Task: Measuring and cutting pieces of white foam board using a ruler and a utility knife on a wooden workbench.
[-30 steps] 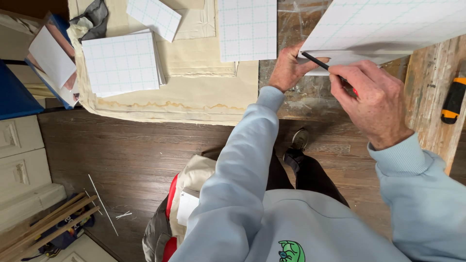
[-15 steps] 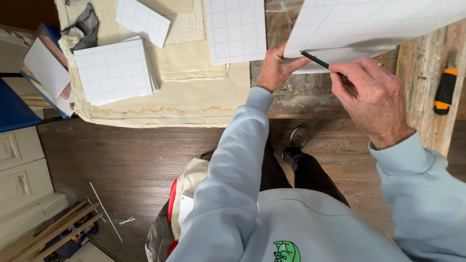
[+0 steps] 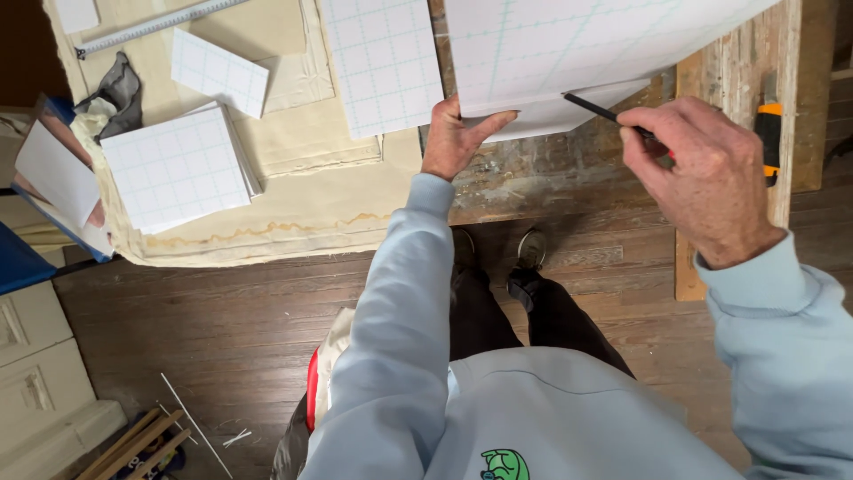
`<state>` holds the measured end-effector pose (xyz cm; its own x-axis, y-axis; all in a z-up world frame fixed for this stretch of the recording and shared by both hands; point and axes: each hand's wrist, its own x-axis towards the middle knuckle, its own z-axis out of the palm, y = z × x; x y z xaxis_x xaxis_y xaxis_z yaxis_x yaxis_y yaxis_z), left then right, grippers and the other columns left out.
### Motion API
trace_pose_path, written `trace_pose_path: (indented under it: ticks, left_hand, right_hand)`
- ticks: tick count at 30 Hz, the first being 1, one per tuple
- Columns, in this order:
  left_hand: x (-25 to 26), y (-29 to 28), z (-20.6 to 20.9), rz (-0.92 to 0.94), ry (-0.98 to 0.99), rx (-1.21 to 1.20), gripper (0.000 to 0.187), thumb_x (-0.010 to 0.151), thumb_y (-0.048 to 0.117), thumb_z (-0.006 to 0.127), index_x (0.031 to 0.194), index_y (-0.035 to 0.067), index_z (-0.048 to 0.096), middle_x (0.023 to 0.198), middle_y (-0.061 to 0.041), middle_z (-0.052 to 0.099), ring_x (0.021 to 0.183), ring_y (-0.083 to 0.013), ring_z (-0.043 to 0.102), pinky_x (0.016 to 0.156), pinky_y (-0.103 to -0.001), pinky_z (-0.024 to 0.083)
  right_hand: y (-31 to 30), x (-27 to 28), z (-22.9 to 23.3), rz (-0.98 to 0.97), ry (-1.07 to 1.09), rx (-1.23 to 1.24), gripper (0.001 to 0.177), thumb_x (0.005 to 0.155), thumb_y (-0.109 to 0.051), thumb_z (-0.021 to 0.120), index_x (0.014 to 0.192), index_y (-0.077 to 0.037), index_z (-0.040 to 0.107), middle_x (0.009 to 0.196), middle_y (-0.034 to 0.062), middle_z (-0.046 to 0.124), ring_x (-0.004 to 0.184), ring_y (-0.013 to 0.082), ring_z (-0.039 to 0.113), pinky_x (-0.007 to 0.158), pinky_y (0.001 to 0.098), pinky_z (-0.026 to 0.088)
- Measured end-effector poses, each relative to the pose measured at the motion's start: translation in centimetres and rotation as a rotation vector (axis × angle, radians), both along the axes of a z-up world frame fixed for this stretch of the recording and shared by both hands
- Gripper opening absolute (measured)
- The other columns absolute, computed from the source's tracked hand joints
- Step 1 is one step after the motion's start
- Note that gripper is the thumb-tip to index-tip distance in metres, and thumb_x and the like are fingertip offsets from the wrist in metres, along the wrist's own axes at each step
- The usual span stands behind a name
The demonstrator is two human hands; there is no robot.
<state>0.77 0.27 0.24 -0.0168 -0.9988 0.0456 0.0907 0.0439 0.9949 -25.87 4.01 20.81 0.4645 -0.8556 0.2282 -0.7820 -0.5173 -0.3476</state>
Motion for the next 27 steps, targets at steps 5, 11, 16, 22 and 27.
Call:
trace_pose_path:
  ticks: [5, 11, 16, 22, 27]
  left_hand:
    - [0.4, 0.1, 0.8, -0.008, -0.029, -0.007, 0.022, 0.086, 0.016, 0.088, 0.105, 0.010, 0.080, 0.101, -0.004, 0.082, 0.089, -0.0131, 0.077, 0.082, -0.031, 0.065]
    - [0.5, 0.1, 1.1, -0.009, -0.024, -0.004, 0.022, 0.086, 0.013, 0.087, 0.106, 0.008, 0.080, 0.101, -0.004, 0.081, 0.091, -0.0114, 0.075, 0.085, -0.030, 0.063]
    - [0.5, 0.1, 1.0, 0.007, -0.024, 0.019, 0.021, 0.086, 0.010, 0.087, 0.105, 0.005, 0.079, 0.101, -0.005, 0.081, 0.090, -0.0104, 0.074, 0.085, -0.029, 0.062]
    - [0.5, -0.2, 1.2, 0.013, -0.028, 0.031, 0.020, 0.086, 0.009, 0.087, 0.104, 0.004, 0.079, 0.100, -0.006, 0.081, 0.090, -0.0110, 0.074, 0.084, -0.029, 0.062]
    - [0.6, -0.2, 1.3, 0.028, -0.071, 0.044, 0.019, 0.085, 0.011, 0.088, 0.103, 0.008, 0.080, 0.099, -0.005, 0.082, 0.090, -0.0132, 0.077, 0.085, -0.031, 0.064]
  right_hand:
    - [-0.8, -0.7, 2.3, 0.008, 0.034, -0.080, 0.012, 0.101, -0.005, 0.076, 0.111, 0.002, 0.075, 0.097, 0.0161, 0.074, 0.079, 0.0217, 0.073, 0.064, 0.0288, 0.061]
    - [-1.2, -4.8, 2.7, -0.064, 0.149, -0.078, 0.016, 0.107, -0.009, 0.074, 0.110, 0.006, 0.076, 0.095, 0.0218, 0.073, 0.079, 0.0261, 0.074, 0.061, 0.0322, 0.061]
    - [0.1, -14.1, -2.8, -0.196, 0.051, 0.006, 0.014, 0.122, -0.008, 0.067, 0.121, 0.006, 0.067, 0.108, 0.0213, 0.068, 0.093, 0.0238, 0.072, 0.083, 0.0330, 0.063]
    - [2.0, -13.9, -6.7, -0.401, -0.447, 0.127, 0.026, 0.118, -0.003, 0.051, 0.144, 0.002, 0.056, 0.130, 0.0127, 0.070, 0.118, 0.0187, 0.070, 0.106, 0.0272, 0.058]
    - [2.1, -5.7, -2.9, -0.273, -0.372, -0.032, 0.017, 0.096, 0.005, 0.075, 0.113, 0.009, 0.075, 0.095, 0.0206, 0.074, 0.064, 0.0207, 0.062, 0.053, 0.0291, 0.046]
